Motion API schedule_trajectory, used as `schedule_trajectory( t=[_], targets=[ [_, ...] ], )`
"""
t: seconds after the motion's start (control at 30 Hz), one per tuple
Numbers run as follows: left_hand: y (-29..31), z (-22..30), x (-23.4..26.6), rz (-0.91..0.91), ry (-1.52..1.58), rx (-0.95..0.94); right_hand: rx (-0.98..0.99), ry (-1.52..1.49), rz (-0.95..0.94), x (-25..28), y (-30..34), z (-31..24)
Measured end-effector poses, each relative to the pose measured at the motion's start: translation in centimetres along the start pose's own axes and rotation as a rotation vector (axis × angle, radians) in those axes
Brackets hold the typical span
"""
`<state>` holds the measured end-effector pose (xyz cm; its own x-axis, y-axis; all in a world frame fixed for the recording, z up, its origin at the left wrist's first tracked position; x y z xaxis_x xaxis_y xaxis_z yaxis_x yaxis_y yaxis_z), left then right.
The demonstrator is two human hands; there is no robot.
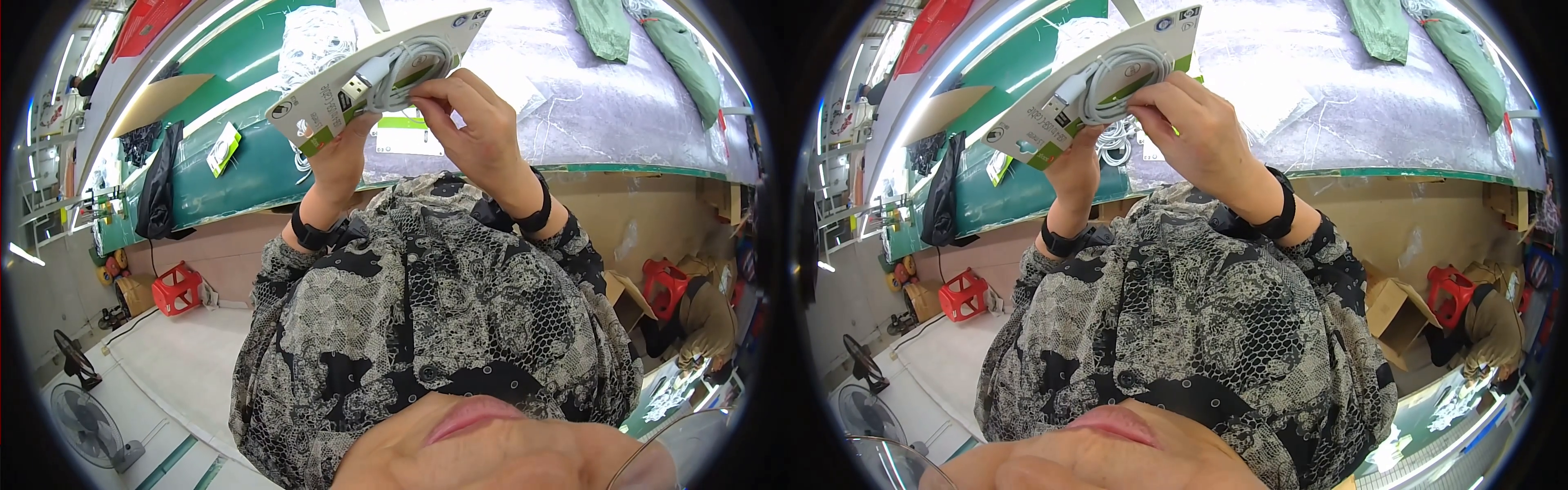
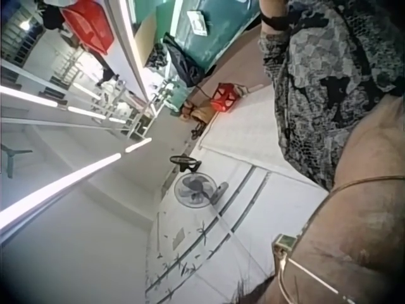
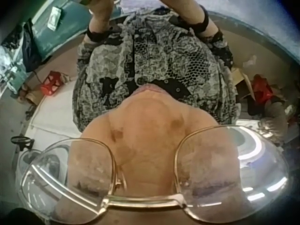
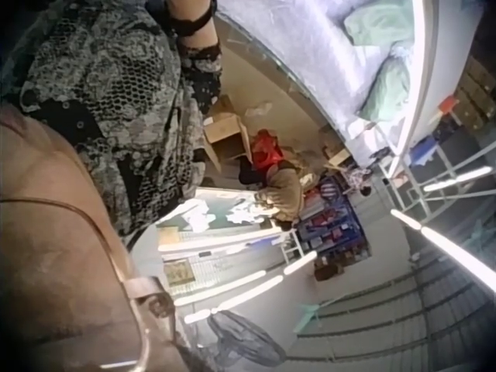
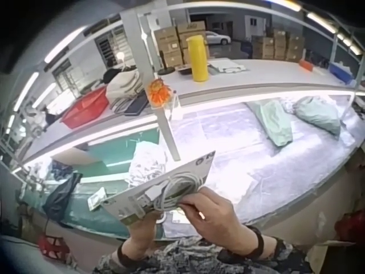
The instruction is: The person packages a USB cable by placing it into a cardboard backing and threading a plastic tie through the holes to secure it. They then turn the package over to pull the tie tight before setting the unit aside and repeating the process.
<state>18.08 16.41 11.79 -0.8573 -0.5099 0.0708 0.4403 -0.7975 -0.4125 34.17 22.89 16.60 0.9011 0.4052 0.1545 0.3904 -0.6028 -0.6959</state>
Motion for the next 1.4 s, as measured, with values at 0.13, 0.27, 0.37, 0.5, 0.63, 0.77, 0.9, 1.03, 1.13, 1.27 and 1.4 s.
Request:
schedule_trajectory(
  t=[0.13,0.27,0.37,0.5,0.63,0.77,0.9,1.03,1.13,1.27,1.4],
  targets=[
    [-0.1,0.1,0.0,-0.007,0.033,-0.026,0.001,-0.006,0.002,-0.1,0.0,0.1],
    [0.0,0.3,0.0,-0.021,0.001,-0.049,-0.004,-0.016,-0.001,0.0,0.1,0.2],
    [0.1,0.3,0.0,-0.029,-0.004,-0.056,-0.008,-0.021,0.002,0.1,0.2,0.1],
    [0.3,0.2,-0.3,-0.033,0.014,-0.039,-0.015,-0.023,0.016,0.5,0.3,0.1],
    [0.5,0.3,-0.3,-0.039,-0.011,-0.022,-0.026,-0.041,0.012,0.5,0.4,0.2],
    [0.2,1.1,-0.5,-0.077,-0.319,-0.171,-0.074,-0.055,0.014,0.8,0.6,0.3],
    [-0.1,4.9,-1.8,-0.113,-0.425,-0.726,-0.108,-0.076,0.065,0.7,1.3,0.7],
    [0.3,4.9,-1.8,-0.155,-0.488,-0.734,-0.169,-0.125,0.127,0.4,2.5,1.6],
    [0.4,4.9,-1.9,-0.151,-0.425,-0.693,-0.256,-0.210,0.137,0.4,3.1,2.1],
    [0.7,4.5,-2.3,-0.158,-0.494,-0.771,-0.128,-0.029,0.080,0.4,3.0,0.8],
    [0.9,3.9,-2.3,-0.182,-0.560,-0.796,-0.169,-0.079,0.113,0.2,3.1,1.2]
  ],
)
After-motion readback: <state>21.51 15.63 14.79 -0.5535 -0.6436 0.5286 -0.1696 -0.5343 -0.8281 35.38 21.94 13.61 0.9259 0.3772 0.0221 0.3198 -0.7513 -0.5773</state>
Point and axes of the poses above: each hand's wrist, its own y-axis away from the middle knuckle, its own x-axis out of the back of the hand, z = x × y, the point moved 5 cm from there along -y, towards the middle knuckle, and after that the axes turned 15 degrees about -y, right-handed, at the moved point
